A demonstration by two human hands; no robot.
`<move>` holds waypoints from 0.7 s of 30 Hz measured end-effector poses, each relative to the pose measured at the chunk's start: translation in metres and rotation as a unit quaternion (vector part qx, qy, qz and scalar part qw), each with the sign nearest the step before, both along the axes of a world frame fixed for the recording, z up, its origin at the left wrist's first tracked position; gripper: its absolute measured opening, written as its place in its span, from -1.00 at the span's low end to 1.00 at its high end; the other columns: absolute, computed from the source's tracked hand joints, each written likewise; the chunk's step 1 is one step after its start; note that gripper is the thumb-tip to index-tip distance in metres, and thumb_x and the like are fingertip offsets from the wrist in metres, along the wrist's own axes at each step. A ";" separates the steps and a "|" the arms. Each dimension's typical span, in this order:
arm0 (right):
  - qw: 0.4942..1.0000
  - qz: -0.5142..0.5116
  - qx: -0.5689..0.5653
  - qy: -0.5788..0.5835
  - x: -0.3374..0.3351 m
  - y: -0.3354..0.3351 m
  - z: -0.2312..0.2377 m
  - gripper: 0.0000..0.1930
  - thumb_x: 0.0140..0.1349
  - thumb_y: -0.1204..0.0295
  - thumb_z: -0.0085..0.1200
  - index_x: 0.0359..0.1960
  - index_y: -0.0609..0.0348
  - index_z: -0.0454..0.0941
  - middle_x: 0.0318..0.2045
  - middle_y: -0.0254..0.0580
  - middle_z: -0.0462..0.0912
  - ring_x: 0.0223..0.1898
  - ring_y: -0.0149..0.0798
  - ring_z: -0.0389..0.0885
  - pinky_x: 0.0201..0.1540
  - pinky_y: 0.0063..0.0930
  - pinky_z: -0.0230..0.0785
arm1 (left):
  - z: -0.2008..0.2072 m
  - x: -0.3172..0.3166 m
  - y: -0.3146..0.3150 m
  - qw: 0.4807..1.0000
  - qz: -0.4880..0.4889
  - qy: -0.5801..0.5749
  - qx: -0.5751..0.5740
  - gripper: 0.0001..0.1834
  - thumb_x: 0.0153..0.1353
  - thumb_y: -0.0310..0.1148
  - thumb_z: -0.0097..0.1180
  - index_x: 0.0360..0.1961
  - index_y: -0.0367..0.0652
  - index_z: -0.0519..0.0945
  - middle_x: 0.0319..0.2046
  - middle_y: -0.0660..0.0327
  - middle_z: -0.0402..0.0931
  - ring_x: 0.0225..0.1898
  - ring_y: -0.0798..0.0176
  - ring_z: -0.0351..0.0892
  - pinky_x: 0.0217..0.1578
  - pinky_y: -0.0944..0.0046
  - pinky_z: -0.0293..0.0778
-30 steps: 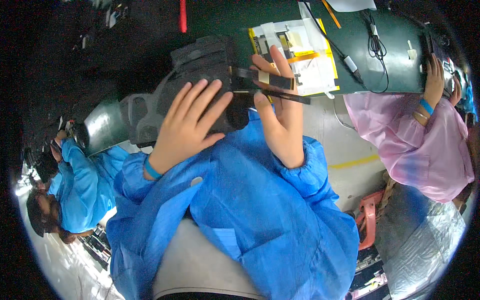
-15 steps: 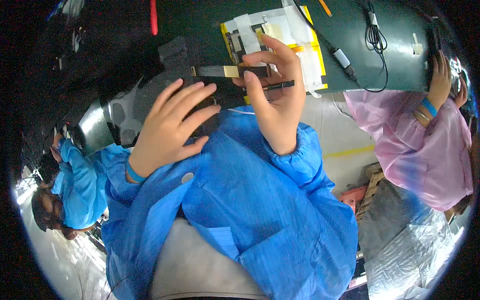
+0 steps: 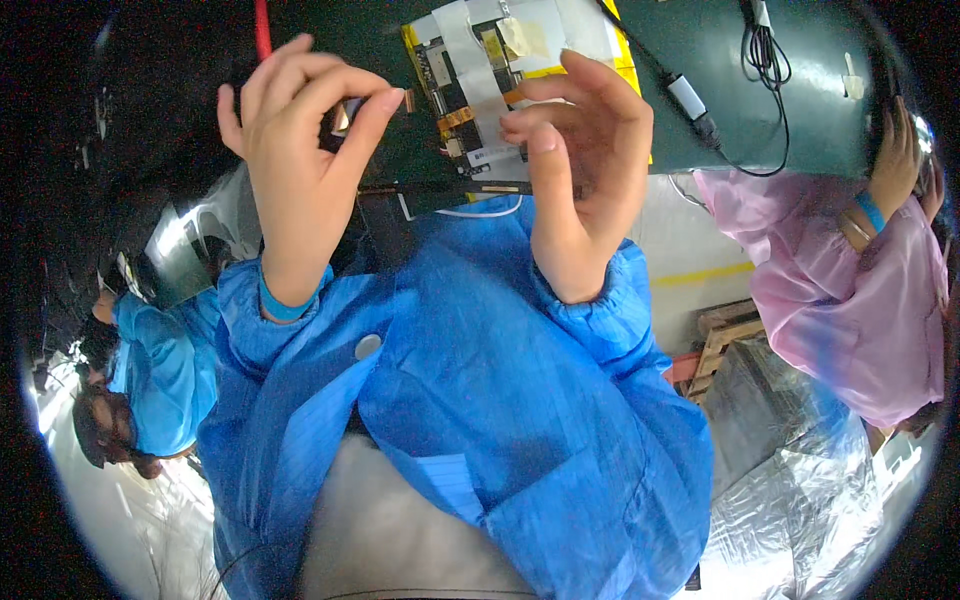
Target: The person tests tablets by connecting cables and tapping on the screens to run diagnostics, peels protective film from the displays, and marks the tablet frames with a marker before placing them onto stacks.
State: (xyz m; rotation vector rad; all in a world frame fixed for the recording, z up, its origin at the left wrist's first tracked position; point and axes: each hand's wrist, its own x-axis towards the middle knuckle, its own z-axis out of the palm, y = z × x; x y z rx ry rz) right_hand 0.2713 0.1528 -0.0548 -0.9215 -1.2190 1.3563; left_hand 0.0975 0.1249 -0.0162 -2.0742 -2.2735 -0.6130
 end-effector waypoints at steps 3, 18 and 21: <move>0.999 -0.004 -0.001 -0.035 -0.003 0.001 0.000 -0.62 0.25 0.56 -0.10 0.11 0.34 0.21 -0.17 -0.02 0.50 -0.26 -0.35 0.56 -0.16 -0.54 0.40 | -0.005 0.003 0.001 1.000 0.010 0.008 -0.025 -0.86 0.04 -0.19 0.22 -0.52 0.02 0.61 -0.05 0.38 0.48 0.18 0.07 0.24 0.20 -0.15 -0.19; 0.978 0.083 0.038 -0.190 0.000 0.007 0.005 -0.85 0.03 0.54 0.13 -0.33 0.23 0.52 -0.30 -0.07 0.45 -0.28 -0.11 0.47 -0.24 -0.41 0.35 | -0.002 0.031 0.008 0.993 -0.047 -0.104 -0.026 -0.80 0.12 -0.26 0.10 -0.56 -0.10 0.48 0.11 0.25 0.40 0.23 0.03 0.15 0.21 0.05 -0.12; 0.973 0.072 0.087 -0.199 0.001 0.018 0.001 -0.88 -0.01 0.53 0.16 -0.44 0.24 0.48 -0.33 -0.07 0.40 -0.27 -0.08 0.45 -0.22 -0.36 0.34 | -0.003 0.032 0.013 0.994 -0.066 -0.081 -0.036 -0.85 0.15 -0.30 0.06 -0.51 -0.09 0.49 0.12 0.25 0.39 0.23 0.03 0.15 0.22 0.07 -0.11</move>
